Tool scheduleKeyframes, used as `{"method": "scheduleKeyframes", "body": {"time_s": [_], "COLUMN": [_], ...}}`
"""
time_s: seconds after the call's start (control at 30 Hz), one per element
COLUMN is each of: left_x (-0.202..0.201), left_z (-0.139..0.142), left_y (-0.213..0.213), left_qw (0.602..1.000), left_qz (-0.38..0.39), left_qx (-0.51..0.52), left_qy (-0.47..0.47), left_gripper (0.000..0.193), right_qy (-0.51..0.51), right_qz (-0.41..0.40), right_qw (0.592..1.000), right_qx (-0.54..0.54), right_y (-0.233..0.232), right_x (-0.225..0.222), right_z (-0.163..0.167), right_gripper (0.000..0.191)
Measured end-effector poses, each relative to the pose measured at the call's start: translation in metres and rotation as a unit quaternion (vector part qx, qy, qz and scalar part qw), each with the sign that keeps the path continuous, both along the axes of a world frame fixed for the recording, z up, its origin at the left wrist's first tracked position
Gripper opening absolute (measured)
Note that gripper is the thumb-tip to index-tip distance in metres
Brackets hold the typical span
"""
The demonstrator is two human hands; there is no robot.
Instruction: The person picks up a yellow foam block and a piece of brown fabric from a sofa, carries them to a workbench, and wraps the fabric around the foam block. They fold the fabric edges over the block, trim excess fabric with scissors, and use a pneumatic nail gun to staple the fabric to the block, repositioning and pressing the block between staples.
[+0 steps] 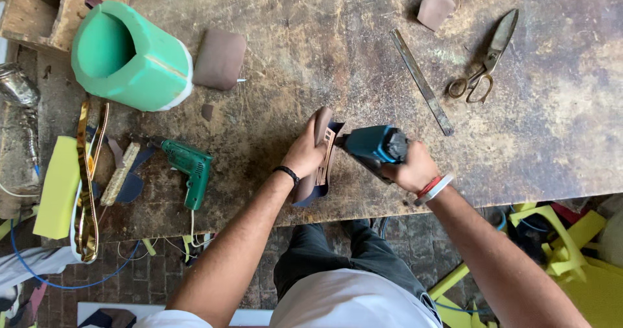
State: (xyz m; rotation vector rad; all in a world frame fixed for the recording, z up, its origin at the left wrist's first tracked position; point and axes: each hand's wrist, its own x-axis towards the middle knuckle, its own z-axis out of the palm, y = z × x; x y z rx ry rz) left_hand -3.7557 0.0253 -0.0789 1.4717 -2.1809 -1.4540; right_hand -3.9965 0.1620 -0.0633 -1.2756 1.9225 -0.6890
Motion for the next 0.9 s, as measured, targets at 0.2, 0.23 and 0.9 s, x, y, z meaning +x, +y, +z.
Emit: {"method": "scheduleKeyframes", "body": {"time_s": [0.2,0.23,0.9], "left_x": [-0.005,-0.006,-0.025], "left_z": [-0.001,0.001,-0.011], "left_y": [-0.002,-0.002,0.025], "left_qw": [0.999,0.998,0.994], "left_qz": [-0.007,-0.003,-0.029], "left_qx": [0.021,0.037,-0.034], "left_qy": [-0.041,-0.052,0.095], "left_gripper": [0.089,0.089,0.081], "right_qy": [0.01,0.026,-0.142], "right_qz": [0.001,0.003,-0.135], "right_qw": [0.997,0.994,0.981], "right_qx": [0.081,0.104,-0.005], "right_y": [-0.028,-0.03,0.005], "right_x": [0.011,0.011,0.065], "right_z": [-0.002,-0.001,-0.029], "right_gripper": [0.039,0.042,0.041]}}
